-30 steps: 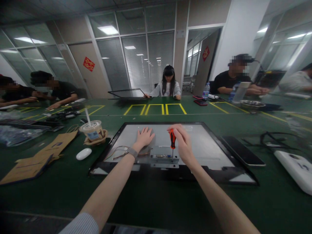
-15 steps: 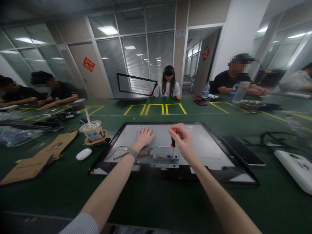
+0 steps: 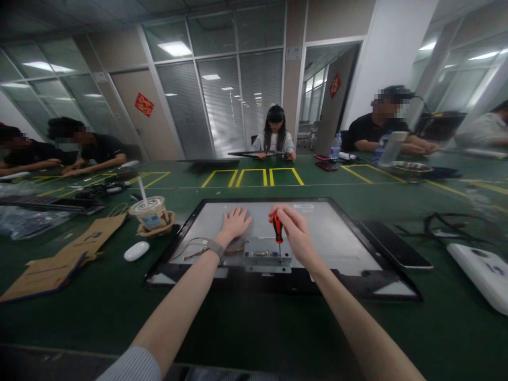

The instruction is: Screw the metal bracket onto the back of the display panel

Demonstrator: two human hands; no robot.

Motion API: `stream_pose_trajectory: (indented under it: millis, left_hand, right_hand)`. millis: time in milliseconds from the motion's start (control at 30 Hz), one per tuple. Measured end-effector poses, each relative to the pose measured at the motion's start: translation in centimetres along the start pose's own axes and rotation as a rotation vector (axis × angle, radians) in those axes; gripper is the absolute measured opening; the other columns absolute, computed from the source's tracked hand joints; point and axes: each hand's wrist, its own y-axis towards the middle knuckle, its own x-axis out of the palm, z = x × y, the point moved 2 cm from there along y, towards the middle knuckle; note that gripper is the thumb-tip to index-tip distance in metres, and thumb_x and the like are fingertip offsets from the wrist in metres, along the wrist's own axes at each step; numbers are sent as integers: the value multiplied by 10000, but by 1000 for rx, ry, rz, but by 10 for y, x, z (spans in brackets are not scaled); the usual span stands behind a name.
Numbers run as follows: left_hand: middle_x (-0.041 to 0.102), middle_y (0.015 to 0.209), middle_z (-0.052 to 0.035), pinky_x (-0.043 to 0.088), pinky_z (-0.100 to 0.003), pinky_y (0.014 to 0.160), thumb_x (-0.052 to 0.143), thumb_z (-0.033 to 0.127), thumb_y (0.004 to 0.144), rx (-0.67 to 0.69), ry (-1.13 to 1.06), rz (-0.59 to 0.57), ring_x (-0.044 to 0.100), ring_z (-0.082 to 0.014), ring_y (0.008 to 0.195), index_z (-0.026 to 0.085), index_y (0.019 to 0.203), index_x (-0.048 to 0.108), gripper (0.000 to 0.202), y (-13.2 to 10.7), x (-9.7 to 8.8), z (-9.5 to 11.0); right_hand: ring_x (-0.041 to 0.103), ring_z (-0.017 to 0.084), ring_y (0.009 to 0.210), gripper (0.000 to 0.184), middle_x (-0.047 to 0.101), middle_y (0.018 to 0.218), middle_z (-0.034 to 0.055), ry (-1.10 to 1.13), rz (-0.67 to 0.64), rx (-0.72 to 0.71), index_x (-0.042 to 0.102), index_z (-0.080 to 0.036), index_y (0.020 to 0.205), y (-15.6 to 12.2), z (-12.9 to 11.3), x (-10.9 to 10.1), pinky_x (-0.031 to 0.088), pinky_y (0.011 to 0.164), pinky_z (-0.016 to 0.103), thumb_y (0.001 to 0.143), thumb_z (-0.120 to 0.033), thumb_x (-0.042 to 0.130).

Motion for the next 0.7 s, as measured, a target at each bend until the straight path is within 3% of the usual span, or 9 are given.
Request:
stream_pose_trajectory:
  millis: [133, 300, 433, 567, 700]
  left_hand:
    - [320, 1563, -140, 203, -637, 1136, 234, 456, 976, -1, 4, 3, 266, -322, 1447, 184, 1461, 371, 572, 0, 0, 0]
    - [319, 1565, -135, 199, -635, 1139, 236, 459, 975, -3, -1, 0, 270, -320, 1446, 192, 1465, 368, 574, 1, 0, 0]
    - [311, 1567, -143, 198, -645, 1135, 232, 457, 974, -5, -8, -7, 268, -326, 1447, 170, 1467, 368, 587, 2, 0, 0]
    - [313, 1565, -146, 191, -648, 1136, 237, 458, 972, -3, -11, -3, 266, -327, 1446, 161, 1470, 363, 593, 1, -1, 0]
    - [317, 1564, -145, 191, -645, 1138, 236, 463, 971, -4, -14, -8, 266, -324, 1447, 163, 1469, 365, 596, 1, -1, 0]
  right_hand:
    - [482, 129, 656, 171, 518, 770, -12, -139, -30, -35, 648, -231, 783, -1, -4, -2, 424, 565, 254, 861, -383, 654]
    - [559, 158, 735, 198, 595, 774, 0, -95, -65, -26, 636, -254, 1019, 1, 1, -3, 446, 619, 279, 940, -402, 531]
    - [557, 155, 722, 207, 593, 776, 1, -36, -41, -44, 628, -248, 880, 2, 2, -1, 448, 625, 286, 942, -413, 518]
    - [541, 155, 747, 169, 577, 792, -1, -116, 12, -75, 642, -242, 781, 2, 1, -4, 447, 661, 290, 858, -392, 651]
    - [565, 163, 766, 168, 616, 805, 5, -110, 25, -11, 697, -250, 884, 3, 4, -7, 455, 687, 305, 849, -409, 655]
